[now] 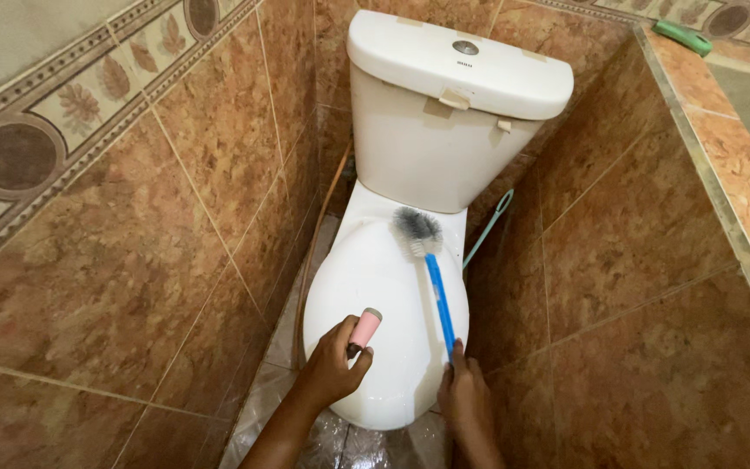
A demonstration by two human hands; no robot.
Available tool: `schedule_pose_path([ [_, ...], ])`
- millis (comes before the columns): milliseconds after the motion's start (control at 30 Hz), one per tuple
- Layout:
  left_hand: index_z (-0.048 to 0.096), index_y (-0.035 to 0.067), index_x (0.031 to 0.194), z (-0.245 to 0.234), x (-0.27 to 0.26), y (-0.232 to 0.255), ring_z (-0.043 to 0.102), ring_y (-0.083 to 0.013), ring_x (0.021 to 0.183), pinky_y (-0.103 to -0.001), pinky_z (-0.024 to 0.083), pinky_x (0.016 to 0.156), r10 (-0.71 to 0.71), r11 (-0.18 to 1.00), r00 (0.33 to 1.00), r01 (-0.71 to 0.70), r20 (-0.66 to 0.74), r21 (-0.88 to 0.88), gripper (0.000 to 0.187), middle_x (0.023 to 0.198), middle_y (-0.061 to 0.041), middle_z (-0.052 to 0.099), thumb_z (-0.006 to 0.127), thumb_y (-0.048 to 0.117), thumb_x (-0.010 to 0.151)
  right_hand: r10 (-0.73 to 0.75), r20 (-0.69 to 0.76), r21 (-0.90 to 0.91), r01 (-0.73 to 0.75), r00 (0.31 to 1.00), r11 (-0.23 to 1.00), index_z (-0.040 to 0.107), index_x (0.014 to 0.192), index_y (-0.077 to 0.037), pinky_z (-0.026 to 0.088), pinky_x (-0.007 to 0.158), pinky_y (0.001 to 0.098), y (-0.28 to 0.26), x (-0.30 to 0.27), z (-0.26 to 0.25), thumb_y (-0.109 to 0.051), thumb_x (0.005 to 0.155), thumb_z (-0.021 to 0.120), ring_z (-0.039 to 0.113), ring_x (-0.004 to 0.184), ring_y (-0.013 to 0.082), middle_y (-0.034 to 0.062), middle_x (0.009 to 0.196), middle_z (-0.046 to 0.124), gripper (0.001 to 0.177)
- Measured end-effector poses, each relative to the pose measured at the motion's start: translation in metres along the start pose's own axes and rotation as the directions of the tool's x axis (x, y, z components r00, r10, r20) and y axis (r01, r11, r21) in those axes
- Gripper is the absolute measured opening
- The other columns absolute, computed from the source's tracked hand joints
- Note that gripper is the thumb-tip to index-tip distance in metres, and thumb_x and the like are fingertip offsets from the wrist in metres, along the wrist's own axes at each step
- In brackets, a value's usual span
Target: The person scrubs the closed toilet seat with a blue toilet brush while simultaneously spraying water from a handheld bidet sprayer. The person repeatedly rinses and scrubs the seat surface throughout the clip.
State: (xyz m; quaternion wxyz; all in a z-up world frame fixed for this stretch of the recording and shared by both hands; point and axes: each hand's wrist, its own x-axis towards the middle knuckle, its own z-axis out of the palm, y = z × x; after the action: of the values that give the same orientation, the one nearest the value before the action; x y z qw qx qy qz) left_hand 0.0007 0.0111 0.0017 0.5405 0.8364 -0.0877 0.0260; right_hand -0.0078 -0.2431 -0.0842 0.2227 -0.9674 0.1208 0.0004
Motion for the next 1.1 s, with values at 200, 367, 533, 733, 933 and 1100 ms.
schedule_pose_path([
  [200,0.056,0.004,0.103,-0.005,0.003,0.0,0.064,-0.0278,0.069,-0.043,0.05,0.063,-0.091,0.996,0.993,0.09,-0.069,-0.009,0.021,0.082,-0.016,0.065,0.066,0.01,0.085,-0.075,0.042,-0.137,0.08,0.996,0.987,0.042,0.153,-0.011,0.062,0.068,0.0463,-0.064,0.02,-0.023,-0.024,0.099,0.053,0.074,0.081,0.0374,0.0205,0.103,0.072,0.056],
  [367,0.057,0.005,0.104,-0.011,0.006,0.002,0.063,-0.0299,0.068,-0.044,0.049,0.063,-0.186,0.982,0.979,0.187,-0.088,0.01,0.022,0.082,-0.017,0.064,0.065,0.011,0.085,-0.169,0.11,-0.254,0.192,0.979,0.948,0.036,0.155,-0.005,0.061,0.064,0.0454,-0.097,0.029,-0.016,-0.016,0.094,0.056,0.074,0.074,0.0356,0.021,0.099,0.07,0.065],
  [533,0.056,0.004,0.102,-0.011,0.006,0.003,0.062,-0.0314,0.067,-0.044,0.049,0.063,-0.177,0.984,0.98,0.175,-0.088,-0.038,0.02,0.08,-0.017,0.063,0.064,0.009,0.084,-0.21,0.164,-0.301,0.252,0.964,0.92,0.031,0.157,-0.004,0.06,0.062,0.0456,-0.107,0.027,-0.009,-0.012,0.092,0.056,0.073,0.072,0.0356,0.0208,0.102,0.068,0.069],
  [733,0.056,0.003,0.099,-0.006,0.007,-0.004,0.059,-0.0315,0.066,-0.044,0.047,0.062,-0.121,0.993,0.986,0.121,-0.118,-0.01,0.018,0.077,-0.018,0.061,0.064,0.008,0.083,-0.238,0.186,-0.322,0.288,0.953,0.902,0.03,0.157,-0.005,0.06,0.061,0.0441,-0.097,0.022,-0.012,-0.009,0.091,0.054,0.072,0.07,0.0337,0.0198,0.103,0.067,0.071],
  [933,0.055,0.003,0.099,-0.003,0.008,-0.004,0.059,-0.031,0.065,-0.044,0.047,0.061,-0.123,0.992,0.985,0.118,-0.122,-0.051,0.019,0.079,-0.017,0.062,0.064,0.008,0.083,-0.307,0.169,-0.329,0.348,0.936,0.878,0.03,0.157,-0.005,0.06,0.059,0.044,-0.093,0.023,-0.01,-0.009,0.091,0.055,0.072,0.068,0.0337,0.0186,0.103,0.067,0.071],
  [1100,0.055,0.003,0.1,0.003,0.011,-0.009,0.059,-0.0309,0.067,-0.044,0.047,0.061,-0.085,0.996,0.982,0.079,-0.168,-0.042,0.019,0.08,-0.017,0.062,0.065,0.007,0.084,-0.293,0.188,-0.343,0.342,0.937,0.875,0.03,0.158,-0.006,0.06,0.058,0.0431,-0.089,0.026,-0.008,-0.009,0.091,0.054,0.072,0.067,0.0327,0.0178,0.104,0.067,0.071],
])
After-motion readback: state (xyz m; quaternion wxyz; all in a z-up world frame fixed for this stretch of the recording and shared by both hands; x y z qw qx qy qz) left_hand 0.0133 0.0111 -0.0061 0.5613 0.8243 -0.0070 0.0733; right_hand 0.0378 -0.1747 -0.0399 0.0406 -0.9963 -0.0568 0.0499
